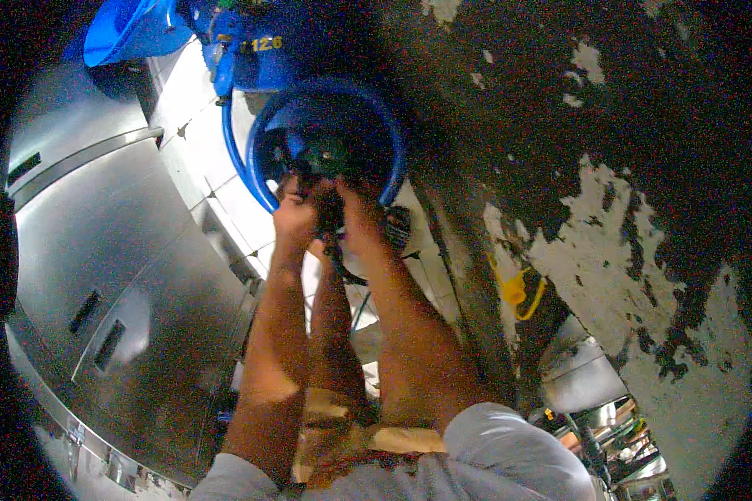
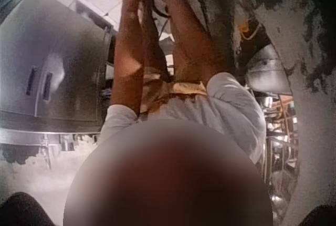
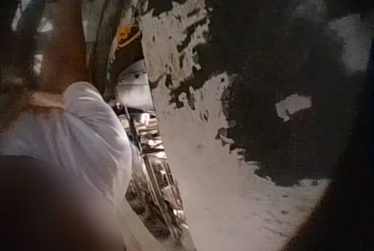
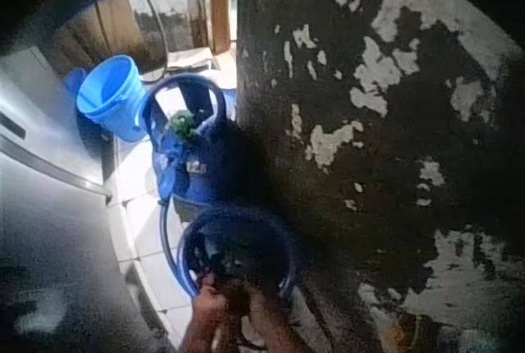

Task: The person moves a blue gas cylinder and then uses a wrench to tighten a valve on it. They also handle a blue hose and a cloth while working in a cluttered kitchen area.

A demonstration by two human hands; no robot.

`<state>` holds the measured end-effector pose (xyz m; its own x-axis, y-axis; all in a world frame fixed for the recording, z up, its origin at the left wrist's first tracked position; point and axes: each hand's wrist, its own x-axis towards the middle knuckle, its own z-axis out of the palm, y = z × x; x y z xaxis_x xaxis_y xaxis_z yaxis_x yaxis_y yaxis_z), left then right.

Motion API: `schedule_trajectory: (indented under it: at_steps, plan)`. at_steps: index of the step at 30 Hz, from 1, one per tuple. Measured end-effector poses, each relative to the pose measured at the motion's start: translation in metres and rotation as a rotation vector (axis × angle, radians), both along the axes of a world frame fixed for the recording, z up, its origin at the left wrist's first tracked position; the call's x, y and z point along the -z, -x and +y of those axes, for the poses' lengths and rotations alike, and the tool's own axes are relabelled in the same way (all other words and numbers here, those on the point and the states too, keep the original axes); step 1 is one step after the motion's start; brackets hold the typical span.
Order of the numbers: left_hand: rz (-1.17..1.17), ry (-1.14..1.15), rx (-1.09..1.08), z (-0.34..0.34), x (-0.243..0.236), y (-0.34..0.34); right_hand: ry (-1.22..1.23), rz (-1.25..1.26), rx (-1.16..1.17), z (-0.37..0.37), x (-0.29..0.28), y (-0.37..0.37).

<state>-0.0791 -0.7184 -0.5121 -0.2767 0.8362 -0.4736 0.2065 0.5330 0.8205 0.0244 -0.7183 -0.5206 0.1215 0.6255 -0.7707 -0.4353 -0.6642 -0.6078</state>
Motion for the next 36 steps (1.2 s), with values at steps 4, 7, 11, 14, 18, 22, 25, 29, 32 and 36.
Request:
schedule_trajectory:
  at_steps: [4, 7, 11, 14, 18, 22, 25, 29, 32, 36]
  plan:
    - [-0.102, 0.068, -0.028, 0.009, -0.01, 0.002, -0.192, -0.556, -0.272, -0.015, 0.031, 0.0]
    - [-0.321, -0.122, -0.31, -0.009, 0.012, 0.001, -0.24, -0.501, -0.345, -0.01, 0.033, -0.007]
    - [-1.106, 0.128, -0.601, -0.064, 0.012, -0.001, -0.27, -0.672, -0.439, -0.002, 0.01, -0.022]
    - [-1.093, 0.148, -0.291, -0.081, 0.019, -0.004, -0.25, -0.381, -0.487, 0.005, 0.02, -0.036]
    - [-1.238, 0.156, -0.247, -0.082, 0.034, 0.005, -0.184, -0.069, -0.47, 0.011, 0.022, -0.032]
    - [-0.73, 0.139, -0.221, -0.081, 0.026, -0.011, -0.232, -0.406, -0.479, 0.001, 0.065, -0.03]
    - [0.079, -0.09, -0.23, -0.065, -0.022, -0.057, -0.217, -0.593, -0.425, -0.002, 0.06, -0.023]
    - [0.261, -0.032, -0.153, -0.069, -0.019, -0.063, -0.213, -0.454, -0.363, -0.001, 0.072, -0.035]
    - [0.222, -0.263, 0.133, -0.082, -0.002, -0.024, -0.043, -0.051, -0.209, 0.004, 0.035, -0.032]
    - [-0.454, 0.132, -0.437, -0.072, 0.05, 0.006, 0.118, 0.394, -0.285, 0.014, 0.01, -0.031]
